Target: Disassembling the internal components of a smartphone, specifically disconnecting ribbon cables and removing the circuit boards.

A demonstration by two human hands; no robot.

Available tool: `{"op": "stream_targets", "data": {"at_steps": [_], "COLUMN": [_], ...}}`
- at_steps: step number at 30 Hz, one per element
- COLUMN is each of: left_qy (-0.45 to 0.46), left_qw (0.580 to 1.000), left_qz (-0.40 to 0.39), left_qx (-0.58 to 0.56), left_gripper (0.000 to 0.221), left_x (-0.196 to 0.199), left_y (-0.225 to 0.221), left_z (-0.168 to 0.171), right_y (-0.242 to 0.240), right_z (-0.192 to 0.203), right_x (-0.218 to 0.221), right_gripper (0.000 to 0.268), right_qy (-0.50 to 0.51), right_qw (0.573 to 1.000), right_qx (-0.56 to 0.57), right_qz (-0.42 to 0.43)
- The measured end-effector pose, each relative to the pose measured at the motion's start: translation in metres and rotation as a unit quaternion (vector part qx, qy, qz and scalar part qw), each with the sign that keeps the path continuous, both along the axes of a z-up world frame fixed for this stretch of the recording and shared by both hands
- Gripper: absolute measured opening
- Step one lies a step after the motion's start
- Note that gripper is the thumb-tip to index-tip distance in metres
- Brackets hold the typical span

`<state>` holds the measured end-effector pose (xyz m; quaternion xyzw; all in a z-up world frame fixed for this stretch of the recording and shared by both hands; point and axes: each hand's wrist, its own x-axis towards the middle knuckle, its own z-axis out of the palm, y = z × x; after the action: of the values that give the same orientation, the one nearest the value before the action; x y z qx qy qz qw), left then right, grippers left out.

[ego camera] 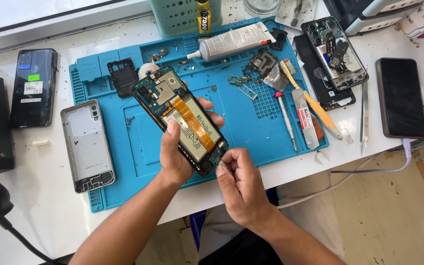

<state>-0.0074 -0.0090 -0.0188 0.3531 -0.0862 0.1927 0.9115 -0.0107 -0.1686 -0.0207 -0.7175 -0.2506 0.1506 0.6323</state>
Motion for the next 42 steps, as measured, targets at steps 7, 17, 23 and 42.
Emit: {"op": "stream_targets", "data": {"at_steps": [7, 17, 23, 42], "left_qy": [0.005, 0.008, 0.024, 0.062], "left_qw": [0.999, 0.998, 0.997, 0.993], "left_qz": [0.042, 0.040, 0.040, 0.070], "left_qx": [-0.034, -0.052, -0.066, -0.072], "left_gripper": [0.061, 0.067, 0.068, 0.072], "left_x": [0.000, -0.003, -0.003, -0.005], "left_y": [-0.008, -0.013, -0.015, -0.019], "left_z": [0.000, 0.004, 0.006, 0.011], "right_y": [0.001, -0.001, -0.001, -0.001], "right_z": [0.004, -0.002, -0.006, -0.010], "right_x": [0.005, 0.001, -0.001, 0.000], "right_gripper": [0.013, 0.018, 0.015, 0.020], "right_qy": [-0.053, -0.028, -0.040, -0.076], "right_qw": [0.997, 0.999, 0.999, 0.996], "right_qx": [-0.057, 0.014, 0.026, 0.009], "right_qz": [-0.018, -0.022, -0.027, -0.044]}}
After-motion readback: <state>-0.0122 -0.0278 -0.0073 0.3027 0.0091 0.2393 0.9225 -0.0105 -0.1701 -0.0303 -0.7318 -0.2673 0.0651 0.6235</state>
